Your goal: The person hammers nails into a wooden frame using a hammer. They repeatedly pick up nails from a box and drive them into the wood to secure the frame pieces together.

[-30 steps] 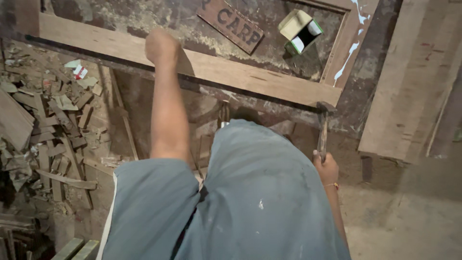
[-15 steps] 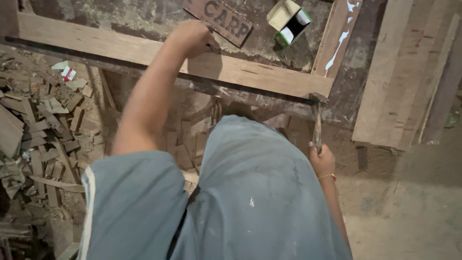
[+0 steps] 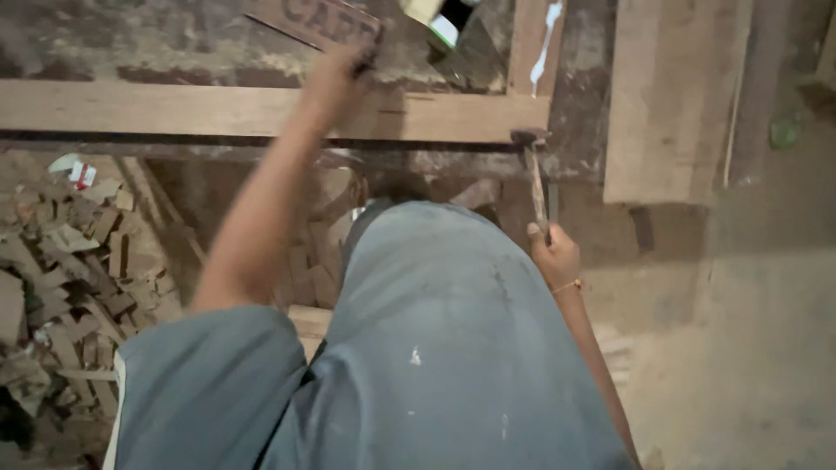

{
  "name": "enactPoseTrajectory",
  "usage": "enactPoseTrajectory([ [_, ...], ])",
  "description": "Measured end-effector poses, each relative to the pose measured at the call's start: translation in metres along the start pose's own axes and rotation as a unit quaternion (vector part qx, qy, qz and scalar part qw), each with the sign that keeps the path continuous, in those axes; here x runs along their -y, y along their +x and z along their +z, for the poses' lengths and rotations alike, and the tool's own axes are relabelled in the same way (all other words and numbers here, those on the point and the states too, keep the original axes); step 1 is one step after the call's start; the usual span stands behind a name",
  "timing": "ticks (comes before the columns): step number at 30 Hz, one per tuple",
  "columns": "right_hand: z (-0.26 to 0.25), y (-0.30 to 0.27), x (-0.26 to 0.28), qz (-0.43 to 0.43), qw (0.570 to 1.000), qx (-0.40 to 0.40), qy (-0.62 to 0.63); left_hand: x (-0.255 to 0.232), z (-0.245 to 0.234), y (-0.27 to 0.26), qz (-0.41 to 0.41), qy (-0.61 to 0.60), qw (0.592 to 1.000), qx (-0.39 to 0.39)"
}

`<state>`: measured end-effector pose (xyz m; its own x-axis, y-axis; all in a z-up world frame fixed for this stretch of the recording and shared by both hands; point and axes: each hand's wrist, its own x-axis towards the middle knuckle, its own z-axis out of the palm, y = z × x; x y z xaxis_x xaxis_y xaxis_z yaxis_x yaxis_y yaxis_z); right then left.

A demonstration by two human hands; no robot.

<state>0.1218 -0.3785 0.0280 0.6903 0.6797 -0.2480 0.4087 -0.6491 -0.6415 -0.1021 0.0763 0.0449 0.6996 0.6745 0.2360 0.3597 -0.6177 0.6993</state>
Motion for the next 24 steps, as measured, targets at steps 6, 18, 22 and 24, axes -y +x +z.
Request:
enactPoseTrajectory([
  [6,-0.017,0.002,0.034,-0.065,0.998,0.009,-0.003,-0.081,0.096,-0.028,0.069,-0.116,0.991,-0.008],
  [18,-0.028,0.017,0.105,-0.026,0.983,0.042,-0.177,-0.096,0.108,-0.030,0.104,-0.009,0.994,-0.028],
  [22,-0.028,0.021,0.112,-0.013,0.971,0.069,-0.230,-0.097,0.107,-0.030,0.098,-0.014,0.995,-0.021],
  [24,-0.027,0.021,0.111,-0.016,0.971,0.070,-0.230,-0.098,0.107,-0.030,0.101,-0.011,0.995,-0.025],
])
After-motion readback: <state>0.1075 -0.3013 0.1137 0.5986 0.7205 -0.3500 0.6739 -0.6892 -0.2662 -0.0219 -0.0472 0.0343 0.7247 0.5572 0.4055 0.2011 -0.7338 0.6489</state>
